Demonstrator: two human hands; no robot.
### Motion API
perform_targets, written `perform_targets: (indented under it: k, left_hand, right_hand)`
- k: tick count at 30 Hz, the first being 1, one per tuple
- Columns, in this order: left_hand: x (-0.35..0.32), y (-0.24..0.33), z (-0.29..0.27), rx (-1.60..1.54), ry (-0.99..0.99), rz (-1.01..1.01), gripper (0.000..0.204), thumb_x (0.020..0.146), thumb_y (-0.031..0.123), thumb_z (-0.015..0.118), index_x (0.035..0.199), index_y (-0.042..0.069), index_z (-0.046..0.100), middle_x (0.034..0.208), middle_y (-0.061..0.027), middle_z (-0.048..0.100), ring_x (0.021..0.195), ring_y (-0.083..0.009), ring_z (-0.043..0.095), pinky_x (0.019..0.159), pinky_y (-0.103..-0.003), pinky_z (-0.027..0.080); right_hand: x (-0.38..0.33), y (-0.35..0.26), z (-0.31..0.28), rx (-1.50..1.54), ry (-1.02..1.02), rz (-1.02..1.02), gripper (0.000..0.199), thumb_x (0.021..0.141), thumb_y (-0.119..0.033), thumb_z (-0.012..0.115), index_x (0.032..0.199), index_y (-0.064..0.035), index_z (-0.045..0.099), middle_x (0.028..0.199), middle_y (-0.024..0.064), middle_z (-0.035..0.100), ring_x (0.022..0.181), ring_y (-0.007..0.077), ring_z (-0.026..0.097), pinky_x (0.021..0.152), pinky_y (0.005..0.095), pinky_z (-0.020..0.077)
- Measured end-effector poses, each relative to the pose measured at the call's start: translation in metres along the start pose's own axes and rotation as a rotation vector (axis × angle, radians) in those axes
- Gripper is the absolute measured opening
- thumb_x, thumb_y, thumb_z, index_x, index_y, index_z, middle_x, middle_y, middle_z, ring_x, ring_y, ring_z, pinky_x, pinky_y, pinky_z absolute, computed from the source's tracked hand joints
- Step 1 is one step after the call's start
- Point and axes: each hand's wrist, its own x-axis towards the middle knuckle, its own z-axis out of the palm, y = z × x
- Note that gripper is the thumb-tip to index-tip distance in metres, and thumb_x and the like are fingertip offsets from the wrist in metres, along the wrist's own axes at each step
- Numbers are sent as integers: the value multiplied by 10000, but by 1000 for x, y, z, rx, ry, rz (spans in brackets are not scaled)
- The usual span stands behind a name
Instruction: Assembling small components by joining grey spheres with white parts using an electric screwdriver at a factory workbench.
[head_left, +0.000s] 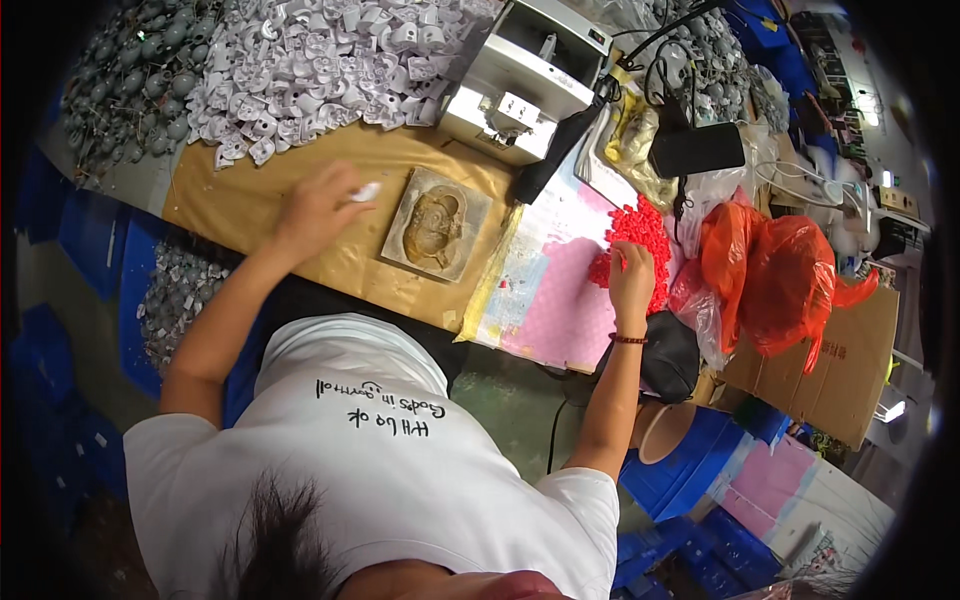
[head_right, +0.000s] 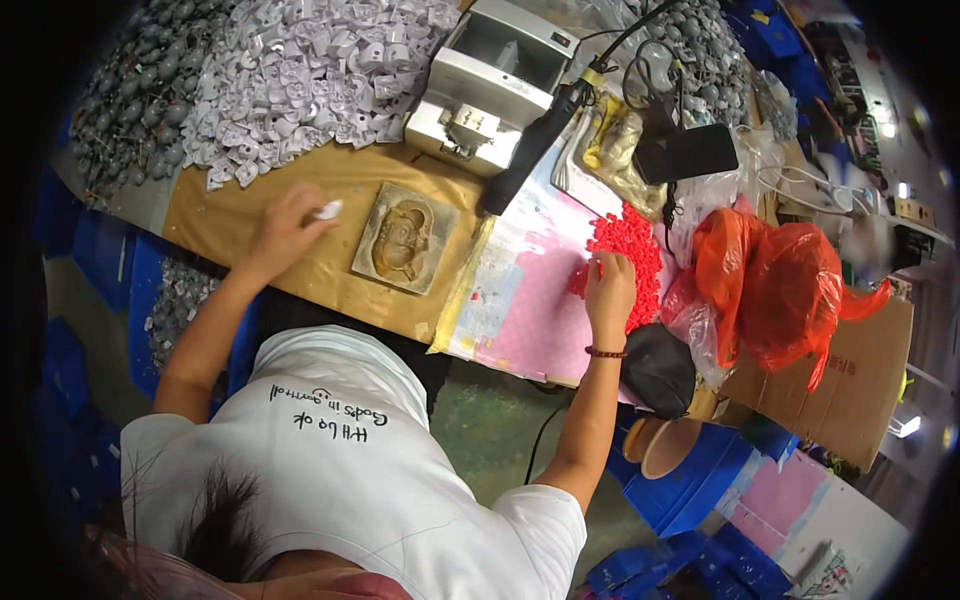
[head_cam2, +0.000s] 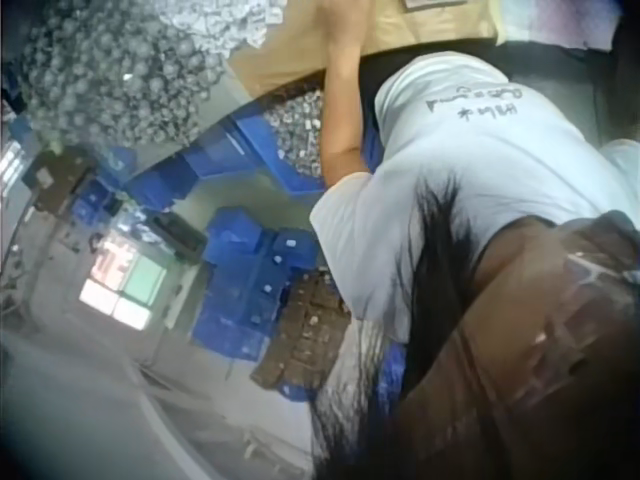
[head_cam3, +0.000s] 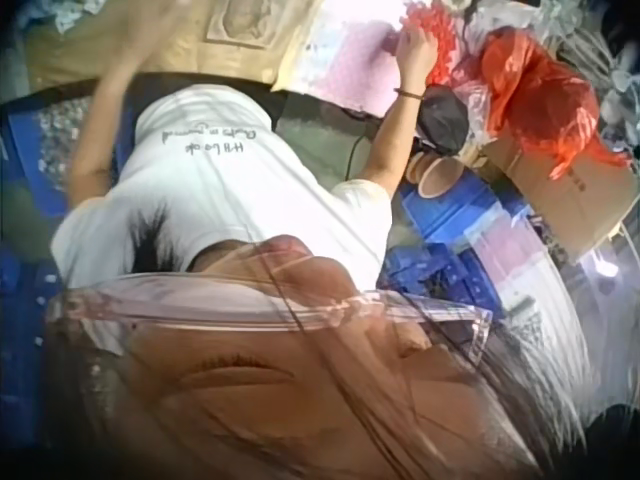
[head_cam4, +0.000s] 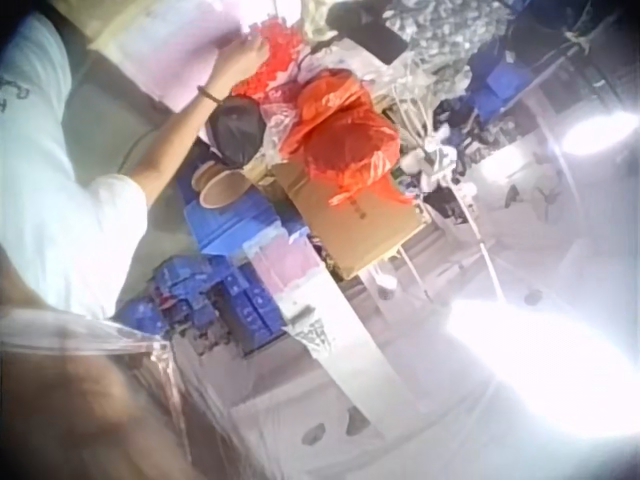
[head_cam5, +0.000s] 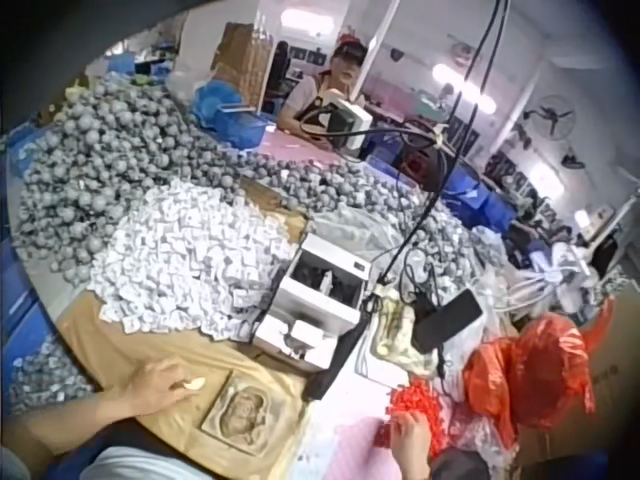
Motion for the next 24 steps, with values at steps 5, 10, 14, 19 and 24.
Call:
perform_targets:
  k: [5, 10, 14, 19, 24]
  left_hand:
    - [44, 37, 58, 20, -59, 364, 148, 796, 72, 715, 908, 52, 619, 963, -79, 610, 936, -282, 590, 794, -380, 508]
    - [40, 35, 63, -4, -185, 491, 178, 785, 100, 721, 942, 65, 646, 958, -55, 606, 961, -262, 553, 848, -379, 489]
    - [39, 39, 63, -3, -139, 433, 236, 770, 141, 738, 978, 64, 660, 956, -47, 601, 957, -256, 542, 860, -376, 483]
    - [38, 33, 65, -4, -202, 403, 238, 755, 161, 748, 966, 87, 668, 951, -36, 590, 971, -245, 541, 868, -374, 479]
    - [38, 39, 55, -26, -270, 256, 205, 746, 144, 720, 941, 123, 659, 953, -22, 583, 1004, -235, 540, 862, -367, 471]
  right_hand:
    - [42, 8, 20, -19, 43, -75, 114, 843, -65, 641, 949, -59, 682, 924, 133, 652, 914, 337, 600, 775, 422, 503]
    - [63, 11, 37, -113, -16, -194, 168, 830, -23, 576, 969, -40, 669, 939, 147, 653, 918, 348, 591, 775, 421, 509]
    - [63, 17, 44, -126, -53, -227, 216, 816, 4, 558, 1004, -24, 660, 958, 167, 642, 924, 359, 589, 777, 427, 510]
    - [62, -12, 28, 142, 91, -119, 187, 916, -12, 561, 1081, 0, 647, 942, 154, 628, 856, 305, 600, 737, 378, 497]
    - [42, -111, 25, 942, 21, 130, 138, 961, -42, 588, 1069, 9, 659, 888, 66, 633, 759, 138, 580, 680, 267, 479]
